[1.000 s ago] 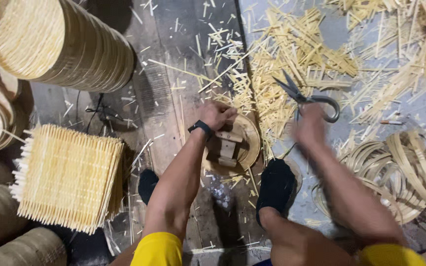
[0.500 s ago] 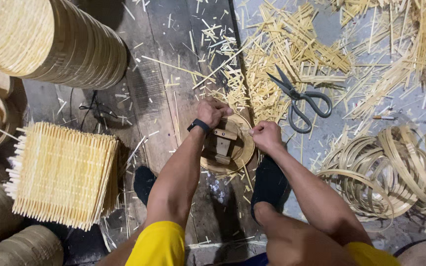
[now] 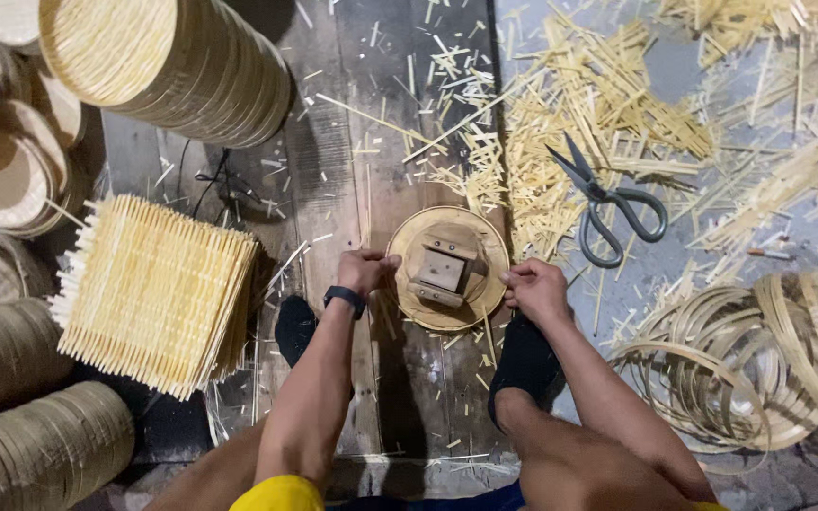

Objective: The person assembles circular bamboo lids by placing a square woven bamboo mat onto a frame, using a wooden form to shape the mat, and trimming the protruding bamboo strips with scissors.

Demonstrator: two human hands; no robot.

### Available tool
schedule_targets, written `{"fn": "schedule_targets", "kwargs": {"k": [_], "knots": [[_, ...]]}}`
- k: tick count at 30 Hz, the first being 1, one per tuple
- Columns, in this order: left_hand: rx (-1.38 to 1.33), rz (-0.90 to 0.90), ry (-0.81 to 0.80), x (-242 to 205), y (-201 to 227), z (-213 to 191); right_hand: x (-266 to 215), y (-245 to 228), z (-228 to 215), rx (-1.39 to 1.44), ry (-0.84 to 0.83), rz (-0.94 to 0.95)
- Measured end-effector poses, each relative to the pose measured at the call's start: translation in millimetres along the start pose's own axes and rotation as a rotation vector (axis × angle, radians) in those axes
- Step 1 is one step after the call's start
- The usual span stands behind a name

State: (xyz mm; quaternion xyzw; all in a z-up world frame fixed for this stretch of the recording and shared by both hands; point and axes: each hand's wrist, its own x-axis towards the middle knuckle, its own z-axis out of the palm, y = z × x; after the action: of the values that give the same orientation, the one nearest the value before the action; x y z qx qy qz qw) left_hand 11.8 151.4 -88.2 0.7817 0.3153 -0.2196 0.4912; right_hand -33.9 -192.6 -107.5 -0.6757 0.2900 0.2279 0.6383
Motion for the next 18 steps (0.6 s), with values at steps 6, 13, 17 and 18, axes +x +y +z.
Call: {"fn": "schedule_targets", "kwargs": {"k": [6, 13, 17, 18], "knots": [[0.139, -0.066, 0.172, -11.6, 14.8, 7.7, -13.8, -17.8, 3.0, 0.025, 0.035, -0.065], [-0.798, -0.166, -0.136, -60.6, -4.7, 22.5, -38.1, -52.7, -23.6, 0.347, -0.305, 0.155], [-1.038, -0.274, -0.287, -101.9, -28.3, 63.1, -32.0, -31.7, -0.1, 0.122, -0.214, 0.183], [-1.019, -0.283, -0.248, -103.2, -32.1, 67.5, -30.7, -27.9, 3.8, 0.098, -0.213, 0.205]]}}
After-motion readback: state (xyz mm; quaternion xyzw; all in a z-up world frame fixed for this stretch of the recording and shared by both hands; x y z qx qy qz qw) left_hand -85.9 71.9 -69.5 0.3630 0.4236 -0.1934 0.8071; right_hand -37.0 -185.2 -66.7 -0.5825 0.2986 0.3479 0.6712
